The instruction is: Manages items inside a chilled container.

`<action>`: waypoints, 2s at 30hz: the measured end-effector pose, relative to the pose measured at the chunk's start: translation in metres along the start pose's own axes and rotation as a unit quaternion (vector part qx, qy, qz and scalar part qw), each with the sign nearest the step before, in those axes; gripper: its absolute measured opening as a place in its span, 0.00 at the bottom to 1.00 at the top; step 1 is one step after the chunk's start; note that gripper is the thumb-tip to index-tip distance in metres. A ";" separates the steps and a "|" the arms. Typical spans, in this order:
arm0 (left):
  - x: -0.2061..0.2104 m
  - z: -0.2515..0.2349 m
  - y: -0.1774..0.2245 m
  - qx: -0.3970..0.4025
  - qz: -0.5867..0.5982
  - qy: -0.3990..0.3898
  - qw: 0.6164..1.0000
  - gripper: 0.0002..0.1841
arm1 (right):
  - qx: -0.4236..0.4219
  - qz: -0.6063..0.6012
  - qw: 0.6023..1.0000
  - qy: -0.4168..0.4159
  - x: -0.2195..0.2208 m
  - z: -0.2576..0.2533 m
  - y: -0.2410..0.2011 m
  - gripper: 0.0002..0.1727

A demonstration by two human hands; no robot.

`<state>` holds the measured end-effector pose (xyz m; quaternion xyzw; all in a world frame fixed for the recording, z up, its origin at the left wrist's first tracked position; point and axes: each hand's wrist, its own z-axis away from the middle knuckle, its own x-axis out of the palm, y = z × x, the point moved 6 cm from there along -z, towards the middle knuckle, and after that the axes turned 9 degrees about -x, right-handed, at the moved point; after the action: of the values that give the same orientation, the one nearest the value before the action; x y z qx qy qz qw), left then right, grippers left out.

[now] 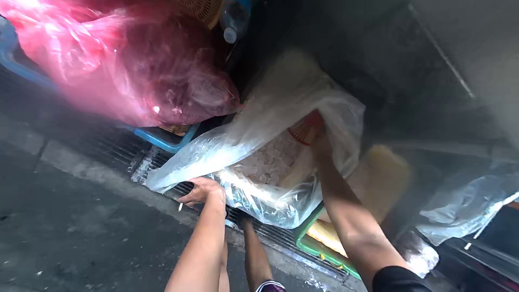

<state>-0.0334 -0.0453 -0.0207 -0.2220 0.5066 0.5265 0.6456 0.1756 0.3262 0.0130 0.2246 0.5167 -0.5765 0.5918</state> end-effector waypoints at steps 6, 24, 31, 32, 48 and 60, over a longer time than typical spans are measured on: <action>-0.001 0.000 0.001 -0.001 0.047 0.012 0.999 0.52 | 0.039 -0.012 0.999 0.000 0.001 0.004 -0.066 0.25; -0.007 0.003 0.005 0.062 0.042 0.002 0.997 0.52 | -0.227 0.129 0.952 0.162 -0.023 0.020 -0.042 0.41; 0.006 -0.013 -0.006 0.069 0.028 -0.021 0.997 0.53 | -0.141 0.230 0.962 -0.042 0.037 -0.030 -0.062 0.26; 0.007 -0.008 -0.003 0.066 0.037 -0.020 0.997 0.53 | -0.109 0.220 0.966 -0.084 0.047 -0.035 -0.060 0.27; -0.004 -0.005 0.001 0.056 0.061 -0.021 0.996 0.46 | -0.051 0.142 0.951 -0.271 0.003 0.006 -0.006 0.33; 0.008 -0.007 0.002 0.073 0.046 -0.038 0.996 0.40 | 0.107 -0.230 0.929 -0.269 0.155 0.030 0.018 0.34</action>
<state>-0.0387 -0.0465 -0.0295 -0.1307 0.5289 0.5249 0.6540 0.1713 0.2347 -0.1171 -0.0017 0.3111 -0.7876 0.5318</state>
